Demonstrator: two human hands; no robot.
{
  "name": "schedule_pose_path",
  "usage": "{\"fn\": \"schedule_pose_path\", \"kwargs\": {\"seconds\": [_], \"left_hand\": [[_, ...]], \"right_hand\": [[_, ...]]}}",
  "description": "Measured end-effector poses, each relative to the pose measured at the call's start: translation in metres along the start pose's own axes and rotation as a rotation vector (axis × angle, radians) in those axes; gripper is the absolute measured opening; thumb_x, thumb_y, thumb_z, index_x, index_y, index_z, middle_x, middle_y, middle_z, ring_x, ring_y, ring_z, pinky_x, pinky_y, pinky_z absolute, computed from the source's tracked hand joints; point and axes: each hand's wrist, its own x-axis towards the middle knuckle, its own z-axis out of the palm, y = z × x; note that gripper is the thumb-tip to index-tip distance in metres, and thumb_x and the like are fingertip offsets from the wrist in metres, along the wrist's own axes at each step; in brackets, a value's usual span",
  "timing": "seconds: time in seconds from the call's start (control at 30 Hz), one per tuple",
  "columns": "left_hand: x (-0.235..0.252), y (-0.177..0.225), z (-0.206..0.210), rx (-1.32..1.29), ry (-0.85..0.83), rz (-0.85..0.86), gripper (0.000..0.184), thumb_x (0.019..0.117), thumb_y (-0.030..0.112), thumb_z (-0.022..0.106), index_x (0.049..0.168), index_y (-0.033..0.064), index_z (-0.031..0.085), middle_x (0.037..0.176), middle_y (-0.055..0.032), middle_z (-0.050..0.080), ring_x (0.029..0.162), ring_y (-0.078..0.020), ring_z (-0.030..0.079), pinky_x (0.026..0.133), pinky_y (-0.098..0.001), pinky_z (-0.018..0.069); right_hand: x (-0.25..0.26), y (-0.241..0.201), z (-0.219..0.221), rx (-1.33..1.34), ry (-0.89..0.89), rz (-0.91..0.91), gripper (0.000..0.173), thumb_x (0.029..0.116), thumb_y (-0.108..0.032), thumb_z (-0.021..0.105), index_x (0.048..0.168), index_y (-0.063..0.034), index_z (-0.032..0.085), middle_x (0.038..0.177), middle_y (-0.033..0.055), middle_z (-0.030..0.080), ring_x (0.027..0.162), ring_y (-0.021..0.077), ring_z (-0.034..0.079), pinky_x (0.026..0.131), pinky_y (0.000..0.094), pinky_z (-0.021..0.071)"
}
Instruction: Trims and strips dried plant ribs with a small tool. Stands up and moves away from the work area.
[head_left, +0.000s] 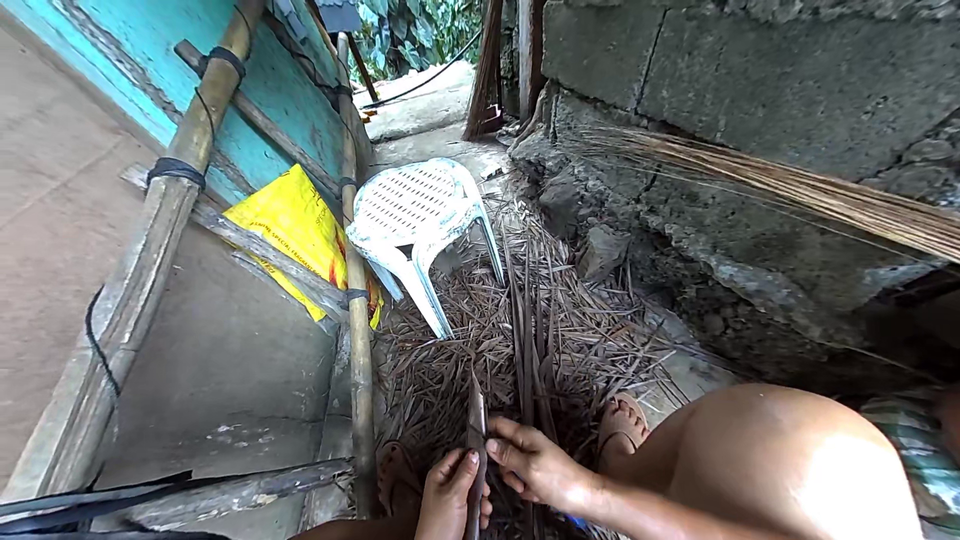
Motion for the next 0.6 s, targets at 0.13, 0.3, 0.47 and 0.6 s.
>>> {"fn": "schedule_pose_path", "kwargs": {"seconds": [0.13, 0.3, 0.47, 0.6], "left_hand": [[0.004, -0.003, -0.009, -0.227, -0.135, -0.069, 0.03, 0.1108, 0.009, 0.036, 0.094, 0.0031, 0.06, 0.061, 0.0004, 0.055, 0.044, -0.0027, 0.05, 0.042, -0.0146, 0.0435], [0.003, 0.0, -0.019, -0.468, -0.322, -0.15, 0.039, 0.112, 0.015, 0.027, 0.09, 0.0075, 0.058, 0.06, 0.0052, 0.052, 0.041, 0.0017, 0.046, 0.039, -0.0112, 0.0414], [0.002, -0.004, -0.017, -0.276, -0.3, -0.119, 0.04, 0.1131, 0.021, 0.023, 0.097, 0.0066, 0.057, 0.06, 0.0032, 0.052, 0.042, -0.0009, 0.048, 0.04, -0.0132, 0.0417], [-0.002, -0.011, -0.013, -0.068, -0.221, -0.048, 0.045, 0.1132, 0.02, 0.018, 0.11, 0.0022, 0.06, 0.057, 0.0039, 0.049, 0.04, -0.0013, 0.044, 0.038, -0.0146, 0.038]], "right_hand": [[0.005, 0.002, -0.014, -0.435, -0.044, -0.175, 0.047, 0.1094, -0.028, 0.044, 0.15, -0.0051, 0.048, 0.101, 0.0151, 0.067, 0.077, 0.02, 0.059, 0.078, 0.0402, 0.0511], [0.003, -0.009, -0.028, -0.794, -0.086, -0.212, 0.049, 0.1114, -0.03, 0.04, 0.152, -0.0041, 0.047, 0.121, 0.0241, 0.069, 0.116, 0.039, 0.066, 0.104, 0.0582, 0.0462], [0.003, -0.004, -0.027, -0.986, 0.015, -0.281, 0.049, 0.1108, -0.031, 0.04, 0.148, -0.0028, 0.053, 0.115, 0.0235, 0.072, 0.107, 0.0409, 0.07, 0.095, 0.0582, 0.0519], [0.007, -0.005, -0.035, -1.017, 0.052, -0.239, 0.049, 0.1112, -0.033, 0.04, 0.149, -0.0044, 0.052, 0.116, 0.0235, 0.072, 0.108, 0.0414, 0.07, 0.095, 0.0585, 0.0512]]}}
